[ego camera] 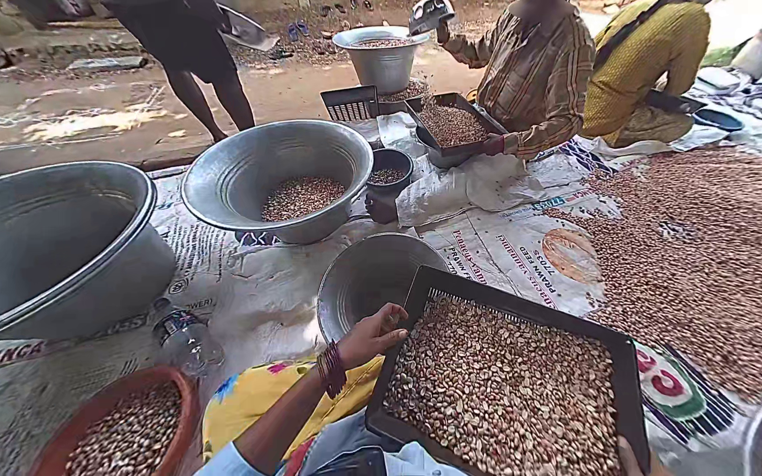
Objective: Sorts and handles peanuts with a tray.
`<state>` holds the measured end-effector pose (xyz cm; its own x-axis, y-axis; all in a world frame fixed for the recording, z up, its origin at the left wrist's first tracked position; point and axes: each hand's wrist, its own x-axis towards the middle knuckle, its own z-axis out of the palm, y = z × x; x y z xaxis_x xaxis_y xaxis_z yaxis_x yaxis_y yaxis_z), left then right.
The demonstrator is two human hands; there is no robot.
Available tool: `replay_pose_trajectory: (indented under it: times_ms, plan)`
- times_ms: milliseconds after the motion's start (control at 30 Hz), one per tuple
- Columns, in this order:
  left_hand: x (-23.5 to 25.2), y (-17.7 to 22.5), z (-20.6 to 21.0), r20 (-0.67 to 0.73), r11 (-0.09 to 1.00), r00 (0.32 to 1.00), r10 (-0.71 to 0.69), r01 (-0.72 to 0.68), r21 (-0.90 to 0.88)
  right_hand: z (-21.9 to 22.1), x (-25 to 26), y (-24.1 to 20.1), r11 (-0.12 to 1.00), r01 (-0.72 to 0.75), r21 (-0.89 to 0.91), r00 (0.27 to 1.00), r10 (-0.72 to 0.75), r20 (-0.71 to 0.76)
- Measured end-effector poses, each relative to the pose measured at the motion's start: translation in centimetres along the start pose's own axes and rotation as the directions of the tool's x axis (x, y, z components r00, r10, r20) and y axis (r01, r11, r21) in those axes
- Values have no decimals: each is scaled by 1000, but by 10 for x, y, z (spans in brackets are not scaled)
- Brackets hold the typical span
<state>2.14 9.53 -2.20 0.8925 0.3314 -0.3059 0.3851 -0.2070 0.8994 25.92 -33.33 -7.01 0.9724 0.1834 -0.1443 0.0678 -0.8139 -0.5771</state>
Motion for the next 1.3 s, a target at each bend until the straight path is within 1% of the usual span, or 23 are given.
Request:
replay_pose_trajectory:
  times_ms: [100,167,300,433,533,600,667,733,767,800,867,900,933,967,1000,1033,1067,1100,1133,1167,1200,1233,1300]
  plan:
    - [-17,-18,28,-205,999,978,39,-35,25,-6,-8,-4,997,49,51,998,-48,-31]
    - [-28,-20,29,-244,998,968,56,-57,2,-5,-7,-9,992,96,86,995,-93,-41]
    - [-60,-28,13,-357,1000,934,-11,16,10,4,-4,-42,972,192,137,981,-189,-31]
    - [-98,-52,-13,-560,967,822,-100,214,141,39,-11,-95,975,191,115,973,-204,109]
    - [-129,-71,-28,-651,918,746,-138,343,198,66,-23,-127,971,203,123,947,-226,228]
    - [-145,-82,-31,-658,900,731,-179,393,191,75,-26,-137,969,226,100,919,-247,309]
    - [-152,-82,-29,-647,864,734,-206,447,231,71,-23,-148,961,276,-6,887,-253,386]
    - [-149,-78,-24,-671,802,729,-140,480,355,64,-19,-158,928,355,-111,871,-285,401]
    - [-144,-78,-21,-690,772,721,-54,468,429,63,-19,-161,895,428,-126,861,-362,357]
    - [-136,-78,-18,-700,748,711,73,425,510,63,-18,-165,837,529,-136,832,-482,274]
    - [-112,-74,-12,-648,710,696,310,283,644,68,-12,-178,692,706,-151,708,-693,136]
    - [-98,-67,-6,-581,698,717,387,185,692,69,-8,-188,647,751,-135,661,-735,152]
    - [-87,-58,4,-488,696,761,427,67,715,68,-5,-199,645,755,-119,652,-717,245]
    - [-76,-49,18,-365,686,811,457,-60,725,66,-1,-213,670,730,-135,660,-641,392]
    - [-69,-40,33,-214,676,863,458,-182,714,66,2,-227,684,701,-201,663,-521,537]
    - [-64,-33,47,-51,669,899,436,-285,686,70,3,-238,674,683,-283,662,-406,631]
    - [-60,-28,59,96,663,913,396,-357,658,78,2,-245,649,671,-358,664,-312,680]
    - [-57,-25,66,203,670,919,338,-387,634,89,-3,-250,613,663,-430,675,-241,697]
    - [-56,-23,68,261,701,930,258,-366,612,100,-14,-253,578,660,-481,689,-209,694]
    - [-55,-24,67,261,728,944,202,-323,605,109,-28,-255,551,669,-499,688,-205,696]
    - [-57,-27,62,224,742,960,168,-272,612,117,-45,-258,529,695,-487,660,-201,724]
    - [-61,-30,55,166,749,976,144,-217,626,122,-61,-260,511,741,-436,599,-209,773]
    - [-70,-35,41,39,750,996,81,-87,656,125,-82,-265,512,832,-211,396,-284,873]
